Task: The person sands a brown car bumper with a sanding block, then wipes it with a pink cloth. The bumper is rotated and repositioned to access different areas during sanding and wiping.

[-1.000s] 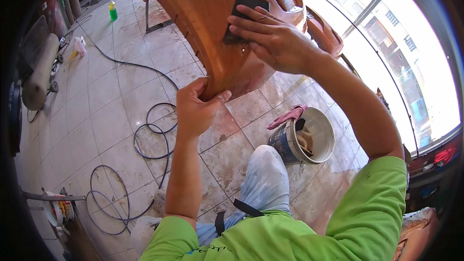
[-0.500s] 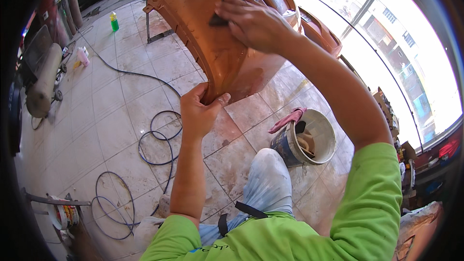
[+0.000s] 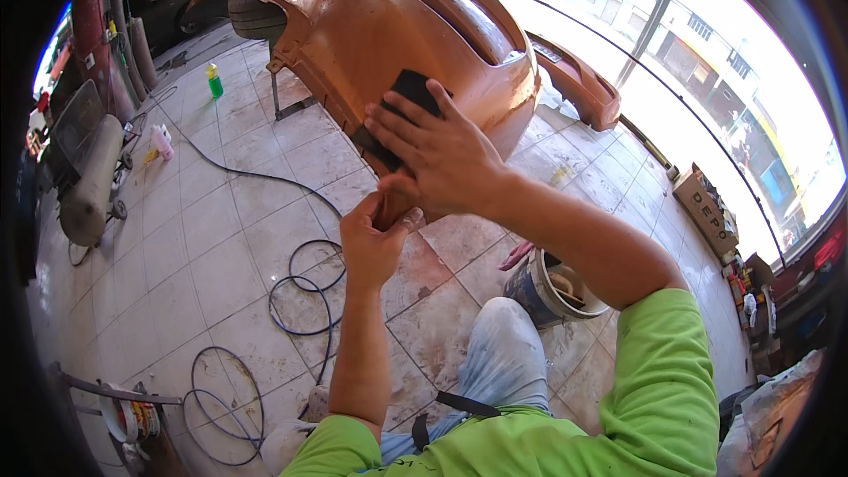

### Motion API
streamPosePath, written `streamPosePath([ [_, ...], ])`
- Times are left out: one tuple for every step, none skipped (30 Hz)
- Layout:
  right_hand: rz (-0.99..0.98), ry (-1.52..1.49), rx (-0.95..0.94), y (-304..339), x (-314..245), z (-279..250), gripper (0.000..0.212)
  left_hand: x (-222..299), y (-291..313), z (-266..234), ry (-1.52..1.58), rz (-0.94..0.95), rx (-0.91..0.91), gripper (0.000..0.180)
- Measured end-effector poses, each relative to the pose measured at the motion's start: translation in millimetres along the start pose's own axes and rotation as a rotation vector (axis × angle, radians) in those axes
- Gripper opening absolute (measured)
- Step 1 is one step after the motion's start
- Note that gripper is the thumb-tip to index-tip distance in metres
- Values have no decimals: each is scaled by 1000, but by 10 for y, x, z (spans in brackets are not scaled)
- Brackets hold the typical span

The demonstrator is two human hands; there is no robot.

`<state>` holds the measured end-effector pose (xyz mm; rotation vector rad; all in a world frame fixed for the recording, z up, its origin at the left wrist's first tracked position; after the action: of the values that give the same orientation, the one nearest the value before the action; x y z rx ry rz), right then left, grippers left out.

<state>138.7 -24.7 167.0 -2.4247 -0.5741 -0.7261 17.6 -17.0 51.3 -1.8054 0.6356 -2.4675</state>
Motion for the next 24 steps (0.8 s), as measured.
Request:
streamPosePath([
  [-4, 4, -29, -402, 57, 89, 79, 0, -7, -51, -57, 1, 4, 26],
  [18, 3, -98, -780, 142, 172, 79, 11, -8, -48, -29, 16, 18, 27],
  [48, 1, -168, -1128, 221, 266, 78, 6, 4, -30, -4, 30, 25, 29],
  [85, 25, -205, -1432, 316, 319, 79, -9, 12, 17, 28, 43, 22, 30],
  [126, 59, -248, -1618, 469, 332, 80, 11, 12, 110, 68, 52, -3, 30],
  [149, 48, -251, -1705, 623, 349, 79, 32, 8, 183, 100, 60, -24, 31],
  [151, 18, -254, -1846, 626, 375, 79, 36, 10, 163, 123, 57, -20, 31],
  [158, -4, -264, -1904, 622, 416, 79, 65, 14, 170, 155, 58, -30, 30],
  [159, 29, -231, -1771, 659, 435, 78, 115, 0, 195, 133, 56, -56, 31],
  [135, 25, -186, -1615, 485, 437, 78, 156, -7, 51, 83, 43, -49, 31],
  [65, 57, -139, -1367, 253, 367, 80, 191, -13, -84, 27, 39, -45, 32],
  [-3, 89, -80, -1055, 21, 239, 83, 102, -19, -204, 29, 27, -17, 32],
  [-31, 54, -67, -658, -70, 121, 83, -73, -43, -197, 57, 19, -17, 33],
  [-53, 37, -66, -267, -83, -1, 83, -167, -76, -103, 101, 13, -32, 33],
  [-49, 19, -115, 8, -92, -77, 84, -102, -69, -43, 61, 31, -32, 28],
  [-86, 51, -129, 45, -4, -111, 84, 17, -51, -18, 16, 49, -25, 24],
  [-126, 76, -139, 31, 35, -132, 83, 86, -38, -5, -34, 66, -12, 21],
  [-123, 111, -158, -102, 102, -105, 83, 97, -35, 10, -20, 88, -5, 20],
  [-127, 133, -158, -407, 195, -49, 82, 109, -37, -15, -26, 116, 16, 20],
  [-126, 154, -174, -721, 274, 49, 82, 85, -24, -46, -24, 130, 28, 20],
  [-93, 100, -203, -1089, 373, 150, 82, 80, -13, -63, -30, 135, 37, 20],
  [-53, 52, -231, -1485, 485, 270, 82, 90, -16, -60, -33, 144, 38, 19],
  [-5, 90, -230, -1827, 647, 418, 83, 102, -11, 2, -18, 153, 21, 19],
  [44, 139, -231, -2009, 800, 517, 83, 114, -5, 90, 16, 139, -13, 19],
])
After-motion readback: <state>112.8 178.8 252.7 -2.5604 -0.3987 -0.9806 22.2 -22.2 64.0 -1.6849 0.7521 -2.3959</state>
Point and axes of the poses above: each hand's wrist, its own y-axis away from the middle knuckle, its own z-axis out of the palm, x = y × z, the point moved 5 cm from there along -y, towards the middle knuckle, and after that the axes turned 8 degrees about y, right-handed, at the moved point
